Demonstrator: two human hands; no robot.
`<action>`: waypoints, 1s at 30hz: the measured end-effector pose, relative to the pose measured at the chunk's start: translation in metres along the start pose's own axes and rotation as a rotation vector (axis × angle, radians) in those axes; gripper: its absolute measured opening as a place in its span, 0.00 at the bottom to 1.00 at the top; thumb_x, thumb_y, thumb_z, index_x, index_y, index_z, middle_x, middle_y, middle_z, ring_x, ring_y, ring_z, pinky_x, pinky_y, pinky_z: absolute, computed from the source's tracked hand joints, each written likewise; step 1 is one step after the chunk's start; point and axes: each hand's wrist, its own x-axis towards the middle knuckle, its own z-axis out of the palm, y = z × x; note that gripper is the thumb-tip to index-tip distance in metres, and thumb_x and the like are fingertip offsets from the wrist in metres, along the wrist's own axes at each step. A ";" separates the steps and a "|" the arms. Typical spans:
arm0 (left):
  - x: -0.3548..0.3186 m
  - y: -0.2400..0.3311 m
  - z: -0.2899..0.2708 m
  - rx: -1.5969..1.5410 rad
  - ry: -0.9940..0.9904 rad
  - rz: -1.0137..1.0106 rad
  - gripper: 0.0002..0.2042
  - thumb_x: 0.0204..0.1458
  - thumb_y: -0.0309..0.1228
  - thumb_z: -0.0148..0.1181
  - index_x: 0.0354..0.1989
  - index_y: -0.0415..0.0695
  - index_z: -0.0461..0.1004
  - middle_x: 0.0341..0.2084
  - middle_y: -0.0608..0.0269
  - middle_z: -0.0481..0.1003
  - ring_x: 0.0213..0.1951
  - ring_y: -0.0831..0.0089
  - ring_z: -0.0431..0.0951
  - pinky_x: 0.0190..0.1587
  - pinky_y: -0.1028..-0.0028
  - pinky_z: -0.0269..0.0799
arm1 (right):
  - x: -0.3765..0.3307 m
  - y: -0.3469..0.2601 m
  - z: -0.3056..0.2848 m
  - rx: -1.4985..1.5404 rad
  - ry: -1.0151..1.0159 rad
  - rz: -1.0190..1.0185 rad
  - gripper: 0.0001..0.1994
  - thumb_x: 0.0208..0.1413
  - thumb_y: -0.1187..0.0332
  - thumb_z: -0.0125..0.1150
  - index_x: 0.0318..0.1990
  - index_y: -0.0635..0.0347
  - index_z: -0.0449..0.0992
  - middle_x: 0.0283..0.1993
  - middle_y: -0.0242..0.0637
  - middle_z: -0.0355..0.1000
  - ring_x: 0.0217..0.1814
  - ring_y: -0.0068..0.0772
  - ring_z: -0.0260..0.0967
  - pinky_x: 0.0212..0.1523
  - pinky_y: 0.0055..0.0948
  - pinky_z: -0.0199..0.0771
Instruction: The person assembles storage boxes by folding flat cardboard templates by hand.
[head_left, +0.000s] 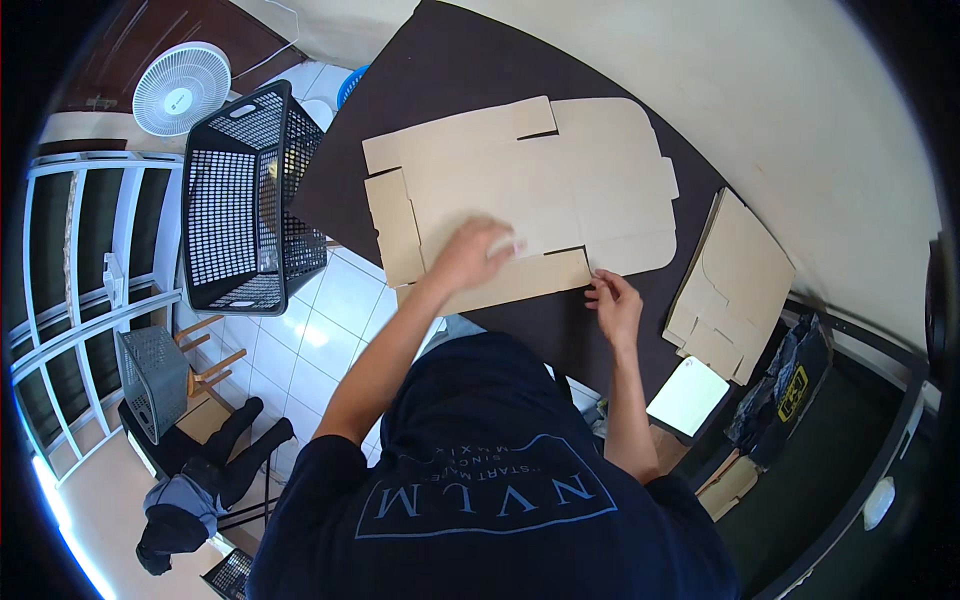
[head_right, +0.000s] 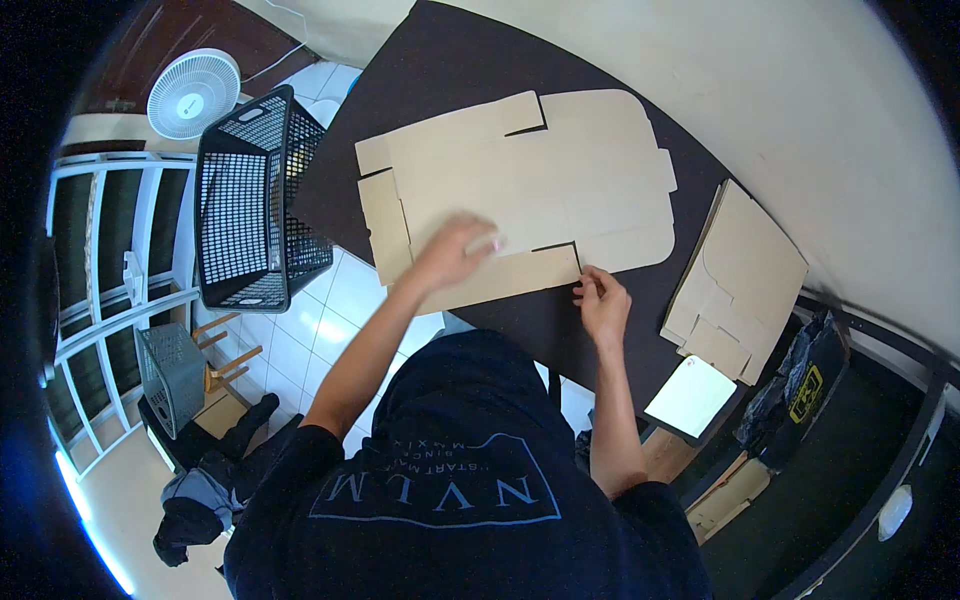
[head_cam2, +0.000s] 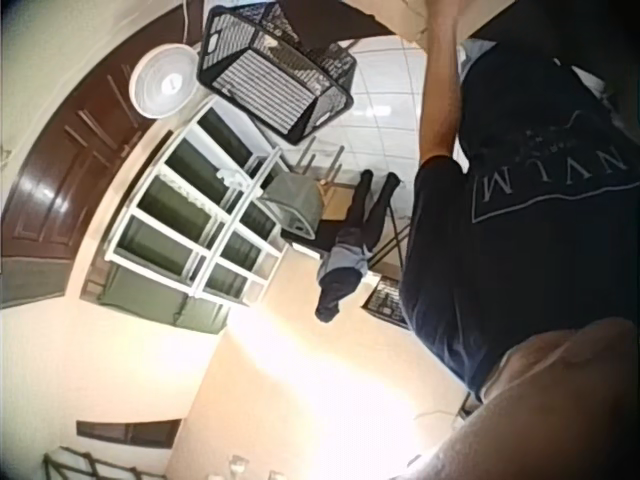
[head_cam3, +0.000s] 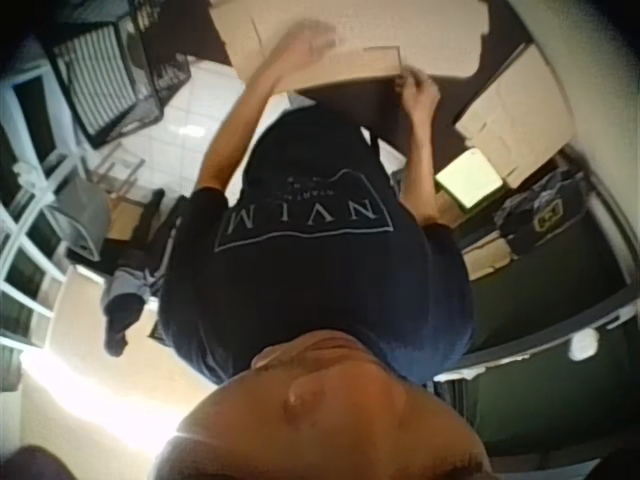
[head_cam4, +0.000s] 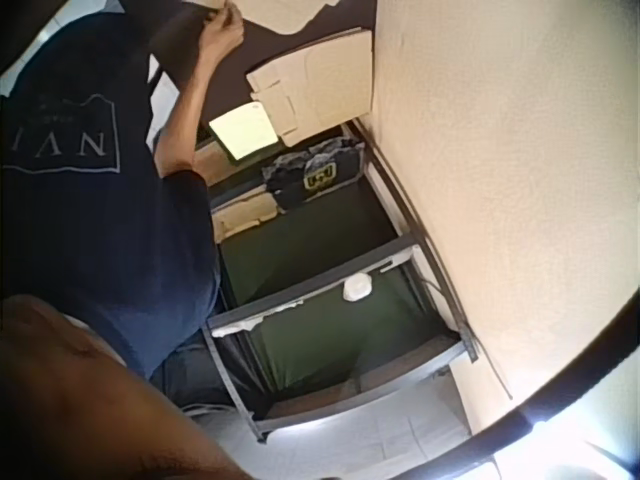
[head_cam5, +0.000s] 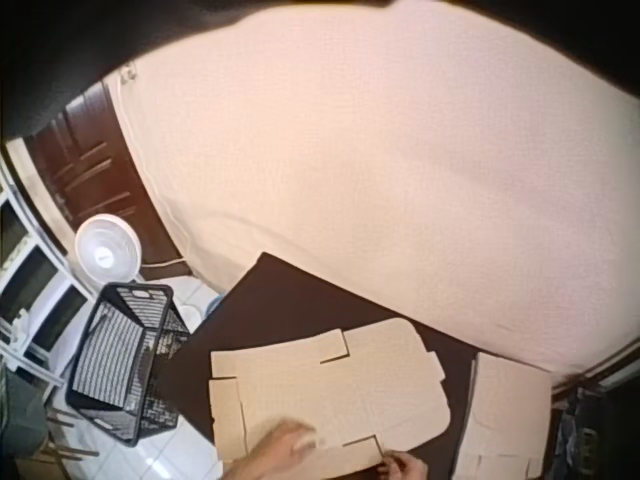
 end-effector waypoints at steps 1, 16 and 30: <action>-0.018 0.008 0.012 0.003 -0.057 -0.006 0.16 0.56 0.37 0.62 0.48 0.40 0.76 0.45 0.48 0.75 0.52 0.48 0.72 0.58 0.58 0.67 | -0.003 0.013 0.005 0.126 0.043 -0.037 0.10 0.64 0.74 0.55 0.47 0.71 0.76 0.41 0.42 0.78 0.40 0.33 0.78 0.41 0.30 0.83; -0.065 0.017 0.055 0.001 0.064 0.062 0.31 0.52 0.24 0.58 0.67 0.44 0.60 0.44 0.50 0.69 0.48 0.53 0.69 0.52 0.58 0.66 | -0.041 0.026 0.084 -0.344 -0.256 -0.603 0.26 0.70 0.60 0.37 0.67 0.73 0.59 0.67 0.61 0.62 0.73 0.58 0.54 0.74 0.50 0.45; -0.066 0.016 0.060 0.294 0.003 0.068 0.32 0.50 0.23 0.56 0.68 0.50 0.65 0.39 0.56 0.66 0.42 0.56 0.66 0.46 0.61 0.65 | -0.042 0.031 0.080 -0.849 -0.078 -0.768 0.31 0.69 0.50 0.42 0.65 0.72 0.63 0.72 0.57 0.56 0.76 0.65 0.44 0.73 0.60 0.41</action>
